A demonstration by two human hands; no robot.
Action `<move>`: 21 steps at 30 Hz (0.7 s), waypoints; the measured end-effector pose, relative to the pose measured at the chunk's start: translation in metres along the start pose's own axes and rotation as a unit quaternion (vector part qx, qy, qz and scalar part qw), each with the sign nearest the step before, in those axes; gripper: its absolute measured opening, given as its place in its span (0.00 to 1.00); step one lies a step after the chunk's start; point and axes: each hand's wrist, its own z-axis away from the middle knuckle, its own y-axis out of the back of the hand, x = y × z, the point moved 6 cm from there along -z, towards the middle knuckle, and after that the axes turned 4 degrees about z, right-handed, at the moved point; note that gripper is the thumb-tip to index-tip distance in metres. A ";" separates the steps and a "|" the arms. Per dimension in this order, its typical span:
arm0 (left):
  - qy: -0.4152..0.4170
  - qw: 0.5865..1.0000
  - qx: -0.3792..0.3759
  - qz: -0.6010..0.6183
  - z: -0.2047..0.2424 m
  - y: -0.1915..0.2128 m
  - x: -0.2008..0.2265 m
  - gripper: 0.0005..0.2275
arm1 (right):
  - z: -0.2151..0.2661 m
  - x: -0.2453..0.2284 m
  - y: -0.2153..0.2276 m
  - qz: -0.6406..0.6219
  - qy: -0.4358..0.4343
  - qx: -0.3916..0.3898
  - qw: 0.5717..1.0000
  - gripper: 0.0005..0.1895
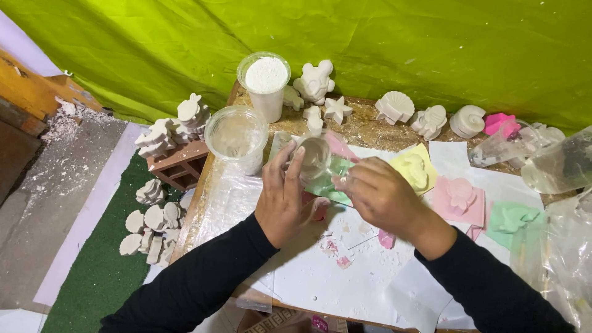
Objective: Demolding plaster figures from silicone molds and mixing a new batch of plaster material.
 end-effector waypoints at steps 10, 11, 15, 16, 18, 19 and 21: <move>0.015 0.998 -0.020 0.051 0.007 -0.018 -0.017 0.45 | 0.012 0.011 -0.009 -0.130 -0.122 0.075 0.981 0.05; 0.014 0.998 -0.019 0.051 0.005 -0.017 -0.016 0.45 | 0.006 0.007 -0.006 -0.129 -0.121 0.075 0.981 0.05; 0.023 0.996 -0.026 0.077 0.002 -0.016 -0.014 0.43 | -0.012 0.001 0.003 -0.161 -0.188 0.095 0.964 0.08; 0.012 0.996 -0.028 0.084 0.002 -0.017 -0.012 0.42 | -0.017 -0.003 0.006 -0.140 -0.188 0.103 0.967 0.08; 0.003 0.996 -0.036 0.084 0.004 -0.018 -0.010 0.41 | -0.018 -0.001 0.001 -0.096 -0.173 0.098 0.975 0.08; -0.004 0.995 -0.044 0.084 0.005 -0.020 -0.009 0.40 | -0.018 -0.001 -0.001 -0.053 -0.158 0.091 0.982 0.07; -0.001 0.995 -0.043 0.086 0.006 -0.020 -0.011 0.41 | -0.014 0.002 -0.009 -0.003 -0.151 0.066 0.986 0.07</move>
